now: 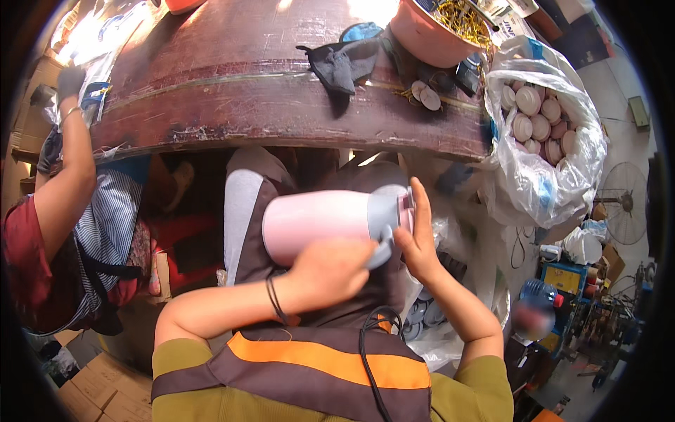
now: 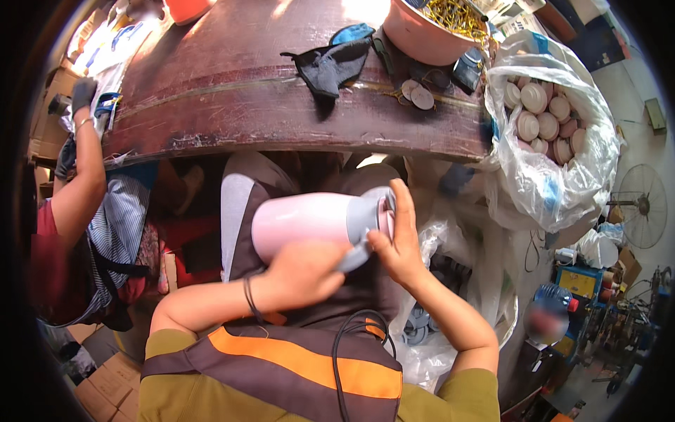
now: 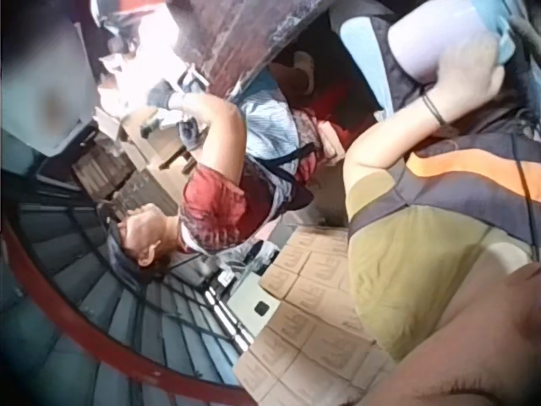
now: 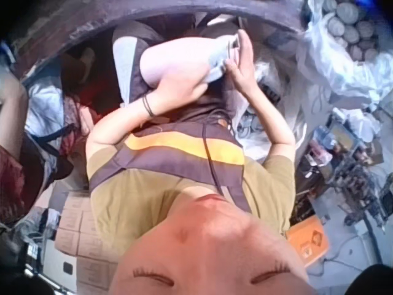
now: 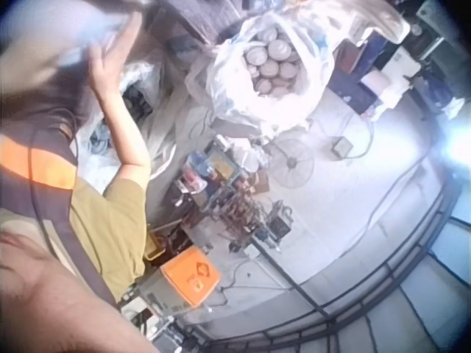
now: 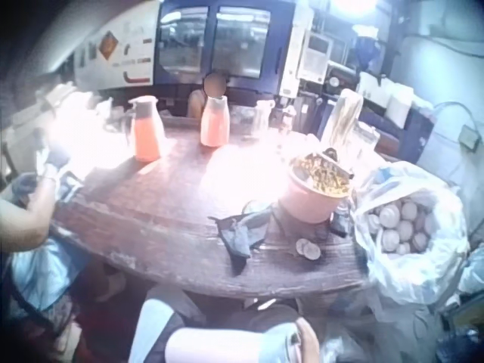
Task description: The person assembles pink pitchers by attaching gray lids and securing them with rubber bands. They repeatedly pick up pitchers, place lids, and fasten bands, then set the finished units aside on the table.
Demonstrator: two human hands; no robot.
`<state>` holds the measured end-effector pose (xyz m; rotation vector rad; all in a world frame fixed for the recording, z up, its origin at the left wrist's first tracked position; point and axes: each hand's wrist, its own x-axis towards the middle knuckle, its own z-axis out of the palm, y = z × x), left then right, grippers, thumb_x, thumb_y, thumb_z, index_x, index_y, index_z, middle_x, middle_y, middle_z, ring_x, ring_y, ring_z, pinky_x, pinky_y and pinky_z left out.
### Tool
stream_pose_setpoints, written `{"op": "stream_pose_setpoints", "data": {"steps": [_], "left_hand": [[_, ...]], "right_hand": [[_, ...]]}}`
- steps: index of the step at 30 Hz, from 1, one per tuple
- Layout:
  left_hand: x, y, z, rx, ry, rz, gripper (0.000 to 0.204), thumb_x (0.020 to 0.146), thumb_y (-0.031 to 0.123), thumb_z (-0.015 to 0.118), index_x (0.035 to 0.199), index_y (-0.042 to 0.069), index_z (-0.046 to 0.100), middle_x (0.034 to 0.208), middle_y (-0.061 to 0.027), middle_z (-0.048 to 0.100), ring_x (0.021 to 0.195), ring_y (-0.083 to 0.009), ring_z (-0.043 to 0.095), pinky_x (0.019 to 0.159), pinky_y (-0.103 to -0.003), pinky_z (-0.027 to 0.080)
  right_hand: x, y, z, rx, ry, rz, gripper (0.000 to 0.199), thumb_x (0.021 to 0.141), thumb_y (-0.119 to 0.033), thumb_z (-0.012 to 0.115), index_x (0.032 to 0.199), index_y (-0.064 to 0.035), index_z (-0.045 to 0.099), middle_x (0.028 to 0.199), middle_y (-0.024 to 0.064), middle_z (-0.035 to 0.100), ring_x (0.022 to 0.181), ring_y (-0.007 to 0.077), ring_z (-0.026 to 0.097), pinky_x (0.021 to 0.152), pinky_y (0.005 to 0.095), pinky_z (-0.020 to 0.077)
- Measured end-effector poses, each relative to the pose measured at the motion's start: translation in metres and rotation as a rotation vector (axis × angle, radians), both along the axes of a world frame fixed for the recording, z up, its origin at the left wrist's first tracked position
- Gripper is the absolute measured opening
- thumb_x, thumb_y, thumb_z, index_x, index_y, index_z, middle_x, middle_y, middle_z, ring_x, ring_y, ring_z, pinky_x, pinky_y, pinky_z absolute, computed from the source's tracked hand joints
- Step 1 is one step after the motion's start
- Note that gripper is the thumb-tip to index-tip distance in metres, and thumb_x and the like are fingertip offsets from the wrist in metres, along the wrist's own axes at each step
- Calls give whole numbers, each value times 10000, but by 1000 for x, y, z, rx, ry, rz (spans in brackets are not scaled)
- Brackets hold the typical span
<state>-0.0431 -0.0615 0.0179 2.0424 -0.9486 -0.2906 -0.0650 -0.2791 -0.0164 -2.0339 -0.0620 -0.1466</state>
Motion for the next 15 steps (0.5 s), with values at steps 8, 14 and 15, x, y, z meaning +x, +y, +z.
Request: {"op": "stream_pose_setpoints", "data": {"steps": [8, 14, 15], "left_hand": [[58, 37, 4, -1, 105, -35, 281, 719, 309, 734, 878, 101, 632, 715, -127, 630, 662, -336, 627, 580, -408, 491], [-12, -12, -18, 133, -114, 51, 242, 715, 180, 699, 901, 97, 569, 666, -107, 586, 628, -293, 630, 566, -423, 498], [-5, -9, -15, 143, -147, 36, 241, 713, 180, 699, 906, 96, 581, 679, -103, 593, 642, -290, 632, 571, -417, 500]], "right_hand": [[13, 6, -7, -121, -383, 286, 670, 754, -386, 749, 1310, -84, 531, 1440, 295, 324, 1277, 439, 417, 1037, 479, 359], [23, 24, -27, 348, 443, -246, 505, 941, -353, 517, 1328, -29, 493, 1334, 201, 482, 1263, 344, 432, 1056, 397, 321], [20, 21, -29, 203, 336, -223, 532, 936, -372, 518, 1343, -32, 476, 1367, 212, 448, 1288, 352, 409, 1067, 407, 311]]}}
